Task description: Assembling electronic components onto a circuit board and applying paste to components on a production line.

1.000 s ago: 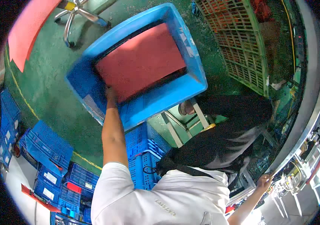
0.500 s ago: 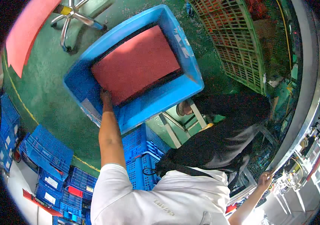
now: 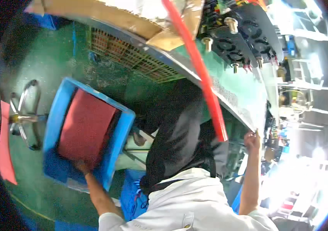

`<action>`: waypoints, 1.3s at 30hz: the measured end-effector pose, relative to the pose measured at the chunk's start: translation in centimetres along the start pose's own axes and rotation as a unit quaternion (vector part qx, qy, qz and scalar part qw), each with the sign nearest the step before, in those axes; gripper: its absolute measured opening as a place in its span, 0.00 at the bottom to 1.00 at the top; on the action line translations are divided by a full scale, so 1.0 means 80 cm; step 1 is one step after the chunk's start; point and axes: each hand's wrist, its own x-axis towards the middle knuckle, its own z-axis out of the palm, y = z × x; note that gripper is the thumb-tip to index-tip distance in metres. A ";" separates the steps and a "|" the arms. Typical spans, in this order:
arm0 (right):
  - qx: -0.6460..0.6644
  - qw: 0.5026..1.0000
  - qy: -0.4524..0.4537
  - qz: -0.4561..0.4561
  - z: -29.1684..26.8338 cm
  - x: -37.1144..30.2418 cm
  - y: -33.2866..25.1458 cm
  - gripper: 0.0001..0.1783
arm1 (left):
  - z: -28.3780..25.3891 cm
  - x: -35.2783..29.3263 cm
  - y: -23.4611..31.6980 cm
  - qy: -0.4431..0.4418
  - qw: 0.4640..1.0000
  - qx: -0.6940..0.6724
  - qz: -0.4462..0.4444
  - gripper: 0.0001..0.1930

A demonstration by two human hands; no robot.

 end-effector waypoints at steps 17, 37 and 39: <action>-0.034 0.997 0.031 -0.062 -0.013 -0.028 -0.017 0.15 | -0.165 0.241 -0.025 0.357 0.868 -0.278 -0.206 0.25; 0.113 0.982 0.150 -0.028 0.056 -0.051 -0.046 0.07 | -0.141 0.221 -0.095 0.219 0.888 -0.298 -0.274 0.14; 0.109 0.990 0.092 -0.008 0.099 -0.038 -0.015 0.08 | -0.139 0.213 -0.142 0.301 0.904 -0.241 -0.184 0.09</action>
